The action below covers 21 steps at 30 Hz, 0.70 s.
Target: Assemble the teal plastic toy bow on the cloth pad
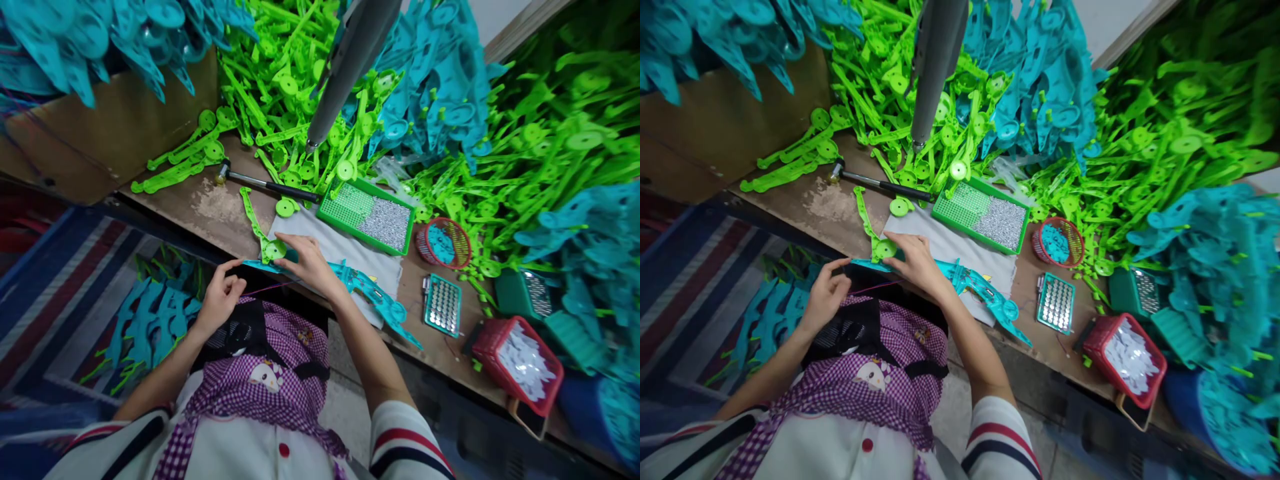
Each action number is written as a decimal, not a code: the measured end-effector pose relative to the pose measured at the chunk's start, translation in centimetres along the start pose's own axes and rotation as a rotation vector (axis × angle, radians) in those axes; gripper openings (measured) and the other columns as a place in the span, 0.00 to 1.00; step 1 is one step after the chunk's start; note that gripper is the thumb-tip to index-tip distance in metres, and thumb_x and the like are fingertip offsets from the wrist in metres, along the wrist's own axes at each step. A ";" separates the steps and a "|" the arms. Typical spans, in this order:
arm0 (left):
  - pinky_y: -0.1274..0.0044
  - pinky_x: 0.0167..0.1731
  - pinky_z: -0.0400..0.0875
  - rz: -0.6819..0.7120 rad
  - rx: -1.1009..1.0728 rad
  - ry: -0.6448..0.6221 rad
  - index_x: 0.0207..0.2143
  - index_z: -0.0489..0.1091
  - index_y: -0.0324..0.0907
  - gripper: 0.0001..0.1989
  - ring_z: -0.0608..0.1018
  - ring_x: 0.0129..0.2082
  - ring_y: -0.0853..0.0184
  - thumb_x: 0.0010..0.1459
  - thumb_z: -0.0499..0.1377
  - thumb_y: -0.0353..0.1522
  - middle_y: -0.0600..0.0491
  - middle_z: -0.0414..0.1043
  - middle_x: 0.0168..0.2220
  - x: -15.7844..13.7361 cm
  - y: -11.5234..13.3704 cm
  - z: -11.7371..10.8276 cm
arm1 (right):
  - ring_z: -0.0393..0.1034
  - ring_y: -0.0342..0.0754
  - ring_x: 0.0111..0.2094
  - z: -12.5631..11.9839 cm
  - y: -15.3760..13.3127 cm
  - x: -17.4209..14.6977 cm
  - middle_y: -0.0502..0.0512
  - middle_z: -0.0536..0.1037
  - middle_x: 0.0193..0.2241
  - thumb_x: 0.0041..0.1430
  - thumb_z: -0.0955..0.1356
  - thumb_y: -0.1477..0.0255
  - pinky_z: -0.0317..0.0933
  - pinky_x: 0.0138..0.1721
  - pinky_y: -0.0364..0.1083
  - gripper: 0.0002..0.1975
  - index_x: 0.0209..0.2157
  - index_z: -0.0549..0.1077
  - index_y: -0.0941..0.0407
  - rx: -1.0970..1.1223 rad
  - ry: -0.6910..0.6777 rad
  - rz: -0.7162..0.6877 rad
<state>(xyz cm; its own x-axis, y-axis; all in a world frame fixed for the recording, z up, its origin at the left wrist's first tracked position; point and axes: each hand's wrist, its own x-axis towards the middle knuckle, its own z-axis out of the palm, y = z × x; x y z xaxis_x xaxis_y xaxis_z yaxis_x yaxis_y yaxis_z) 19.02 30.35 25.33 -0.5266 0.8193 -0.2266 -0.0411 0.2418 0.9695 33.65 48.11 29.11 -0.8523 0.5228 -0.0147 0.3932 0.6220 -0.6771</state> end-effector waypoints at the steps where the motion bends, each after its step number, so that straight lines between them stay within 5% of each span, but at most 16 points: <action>1: 0.82 0.18 0.56 -0.029 -0.042 0.040 0.53 0.64 0.43 0.24 0.62 0.16 0.74 0.56 0.60 0.42 0.65 0.57 0.17 0.0 0.1 0.4 | 0.67 0.55 0.56 0.1 0.1 0.1 0.60 0.75 0.54 0.60 0.70 0.67 0.53 0.58 0.57 0.26 0.59 0.67 0.53 -0.003 -0.002 0.003; 6: 0.84 0.17 0.56 -0.155 -0.208 0.083 0.42 0.71 0.41 0.24 0.66 0.18 0.75 0.49 0.65 0.48 0.61 0.63 0.19 1.5 0.7 1.5 | 0.68 0.55 0.55 -0.1 0.0 0.2 0.60 0.76 0.53 0.60 0.69 0.66 0.46 0.60 0.59 0.24 0.58 0.68 0.53 -0.042 -0.012 0.037; 13: 0.83 0.17 0.56 -0.098 -0.197 0.149 0.33 0.74 0.40 0.21 0.65 0.18 0.76 0.45 0.67 0.47 0.60 0.64 0.18 1.8 0.4 1.8 | 0.68 0.57 0.55 0.1 -0.4 -0.6 0.59 0.77 0.52 0.61 0.68 0.65 0.41 0.61 0.65 0.23 0.58 0.68 0.51 -0.129 0.013 0.142; 21: 0.81 0.23 0.65 -0.010 0.019 0.080 0.37 0.74 0.40 0.18 0.70 0.20 0.73 0.54 0.61 0.46 0.59 0.67 0.20 1.4 -0.9 1.5 | 0.63 0.58 0.60 0.1 0.3 -1.7 0.59 0.75 0.55 0.64 0.66 0.63 0.38 0.62 0.66 0.20 0.56 0.70 0.50 -0.122 0.009 0.107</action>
<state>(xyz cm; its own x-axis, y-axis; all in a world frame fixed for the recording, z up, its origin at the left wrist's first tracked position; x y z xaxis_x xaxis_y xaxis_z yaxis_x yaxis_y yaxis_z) 19.59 32.07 24.01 -0.5922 0.7731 -0.2272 -0.0306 0.2602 0.9651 35.20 47.36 28.87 -0.8005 0.5946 -0.0753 0.5212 0.6285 -0.5774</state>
